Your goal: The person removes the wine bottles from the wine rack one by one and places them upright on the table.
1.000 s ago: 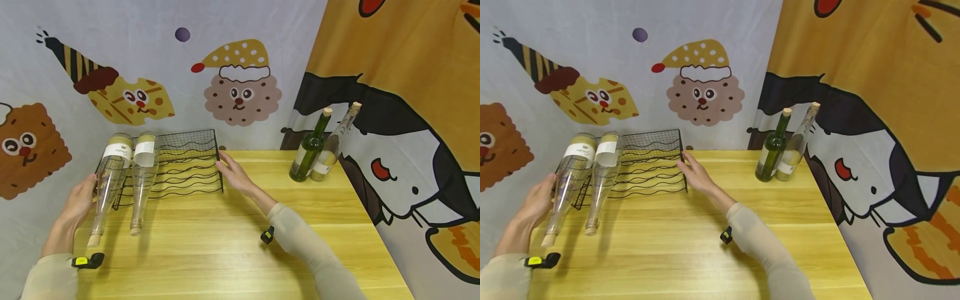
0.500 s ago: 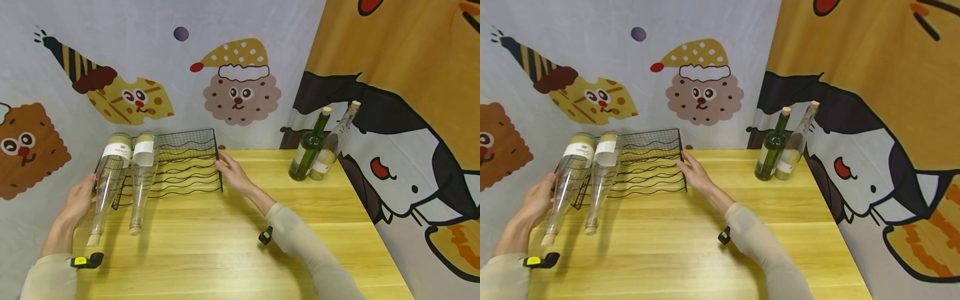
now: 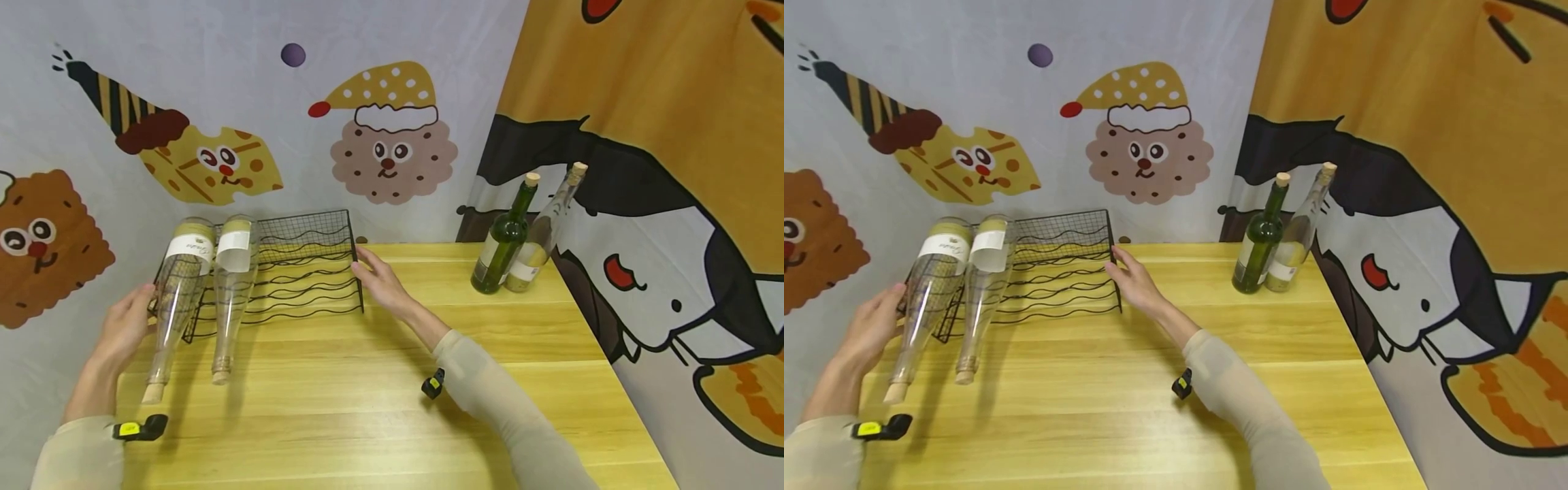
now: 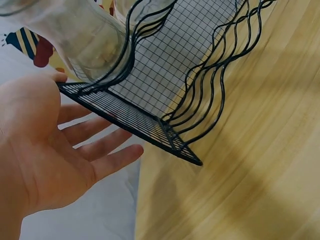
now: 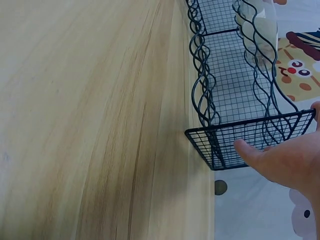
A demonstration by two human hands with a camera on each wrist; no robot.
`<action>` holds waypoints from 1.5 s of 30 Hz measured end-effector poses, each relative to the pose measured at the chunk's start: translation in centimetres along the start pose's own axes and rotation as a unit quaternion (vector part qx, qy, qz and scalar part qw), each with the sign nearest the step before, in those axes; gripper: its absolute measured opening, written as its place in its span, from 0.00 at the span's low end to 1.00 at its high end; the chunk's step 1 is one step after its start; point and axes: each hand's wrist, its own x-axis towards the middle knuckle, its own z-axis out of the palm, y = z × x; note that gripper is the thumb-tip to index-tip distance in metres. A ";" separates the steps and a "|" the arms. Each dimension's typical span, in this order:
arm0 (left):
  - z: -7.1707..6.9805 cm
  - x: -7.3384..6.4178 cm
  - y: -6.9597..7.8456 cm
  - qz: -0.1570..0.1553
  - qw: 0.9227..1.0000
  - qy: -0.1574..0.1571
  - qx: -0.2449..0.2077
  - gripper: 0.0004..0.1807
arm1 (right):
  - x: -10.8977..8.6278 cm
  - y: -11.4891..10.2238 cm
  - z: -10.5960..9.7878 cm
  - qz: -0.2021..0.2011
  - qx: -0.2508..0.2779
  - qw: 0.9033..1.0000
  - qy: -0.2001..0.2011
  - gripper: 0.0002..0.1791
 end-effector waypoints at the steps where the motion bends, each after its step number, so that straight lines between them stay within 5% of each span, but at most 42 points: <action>1: 0.0 -0.1 0.1 0.010 1.000 0.008 0.009 0.43 | 0.0 0.0 0.0 0.000 0.001 1.000 0.001 0.38; 6: -0.1 -0.5 0.7 0.058 0.996 0.055 0.039 0.38 | -0.1 0.0 0.1 0.002 0.005 1.000 0.001 0.37; 14: -0.5 -1.6 2.3 0.048 0.990 0.097 0.092 0.35 | -0.2 0.1 0.1 0.004 0.008 1.000 -0.002 0.37; 38: 1.0 -4.3 5.6 0.169 0.968 0.140 0.125 0.34 | -0.2 0.1 0.1 -0.002 0.008 1.000 -0.001 0.37; 45: 1.8 -5.0 7.0 0.240 0.950 0.143 0.140 0.36 | -0.2 0.2 0.0 -0.004 0.009 1.000 -0.001 0.37</action>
